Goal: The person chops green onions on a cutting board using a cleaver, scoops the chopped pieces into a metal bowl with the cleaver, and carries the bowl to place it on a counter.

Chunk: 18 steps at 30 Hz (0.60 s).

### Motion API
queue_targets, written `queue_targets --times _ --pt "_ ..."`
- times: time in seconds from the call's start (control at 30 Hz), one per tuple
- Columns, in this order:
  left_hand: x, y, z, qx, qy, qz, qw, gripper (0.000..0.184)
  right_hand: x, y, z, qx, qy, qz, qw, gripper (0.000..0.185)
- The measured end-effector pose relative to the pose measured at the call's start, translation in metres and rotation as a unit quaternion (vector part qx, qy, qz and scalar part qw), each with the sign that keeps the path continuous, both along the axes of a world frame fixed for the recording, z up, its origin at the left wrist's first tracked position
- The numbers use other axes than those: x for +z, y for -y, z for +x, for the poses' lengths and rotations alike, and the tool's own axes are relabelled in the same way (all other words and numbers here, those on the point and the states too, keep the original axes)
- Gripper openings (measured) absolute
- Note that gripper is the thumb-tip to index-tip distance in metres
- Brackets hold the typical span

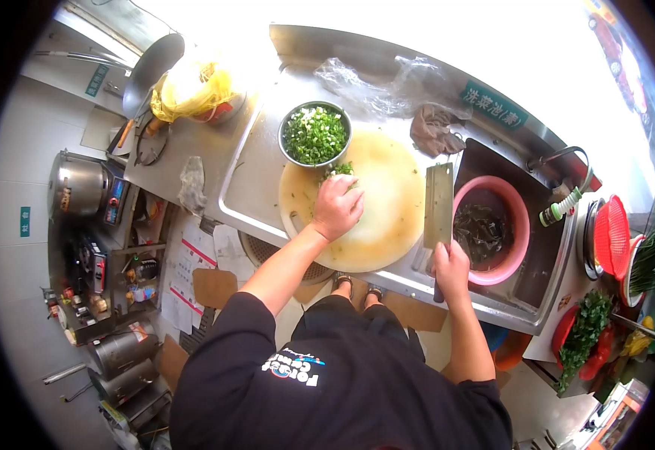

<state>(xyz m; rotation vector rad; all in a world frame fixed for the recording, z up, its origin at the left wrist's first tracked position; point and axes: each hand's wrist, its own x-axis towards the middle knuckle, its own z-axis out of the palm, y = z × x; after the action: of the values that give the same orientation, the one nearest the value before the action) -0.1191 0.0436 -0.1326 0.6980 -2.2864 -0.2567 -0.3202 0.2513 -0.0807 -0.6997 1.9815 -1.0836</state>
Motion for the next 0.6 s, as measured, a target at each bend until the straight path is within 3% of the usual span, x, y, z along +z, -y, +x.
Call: queue_targets --times 0.03,0.07,0.2,0.3,0.37,0.43,0.5,0.57,0.6 --pt "0.004 -0.003 0.002 0.000 -0.011 0.030 0.999 0.009 0.001 0.005 -0.001 0.016 -0.085 0.022 0.996 0.017" --pt "0.007 -0.004 0.003 0.001 -0.023 0.059 0.998 0.010 -0.014 0.008 -0.006 0.073 -0.271 -0.019 0.959 0.019" --pt "0.006 -0.014 0.010 0.013 -0.014 0.163 0.986 0.012 -0.018 0.028 0.012 0.140 -0.368 0.056 0.917 0.022" --pt "0.003 -0.016 0.002 0.041 -0.037 0.141 0.988 0.011 -0.018 0.023 0.032 0.189 -0.334 0.051 0.922 0.021" --pt "0.000 -0.014 0.000 0.024 0.038 0.002 0.999 0.009 -0.011 0.017 0.037 0.200 -0.304 0.037 0.931 0.018" --pt "0.014 -0.008 -0.002 0.046 0.003 0.003 0.999 0.009 -0.012 0.020 0.035 0.161 -0.309 -0.024 0.937 0.016" --pt "0.014 -0.014 0.007 0.022 -0.047 0.104 0.993 0.010 -0.013 0.024 0.021 0.145 -0.250 0.017 0.957 0.015" --pt "0.002 -0.005 0.013 0.021 -0.085 0.129 0.988 0.008 -0.013 0.035 0.006 0.189 -0.351 -0.033 0.917 0.013" --pt "-0.002 -0.002 0.019 0.063 -0.138 0.204 0.967 0.009 -0.015 0.040 0.001 0.188 -0.350 -0.036 0.917 0.013"
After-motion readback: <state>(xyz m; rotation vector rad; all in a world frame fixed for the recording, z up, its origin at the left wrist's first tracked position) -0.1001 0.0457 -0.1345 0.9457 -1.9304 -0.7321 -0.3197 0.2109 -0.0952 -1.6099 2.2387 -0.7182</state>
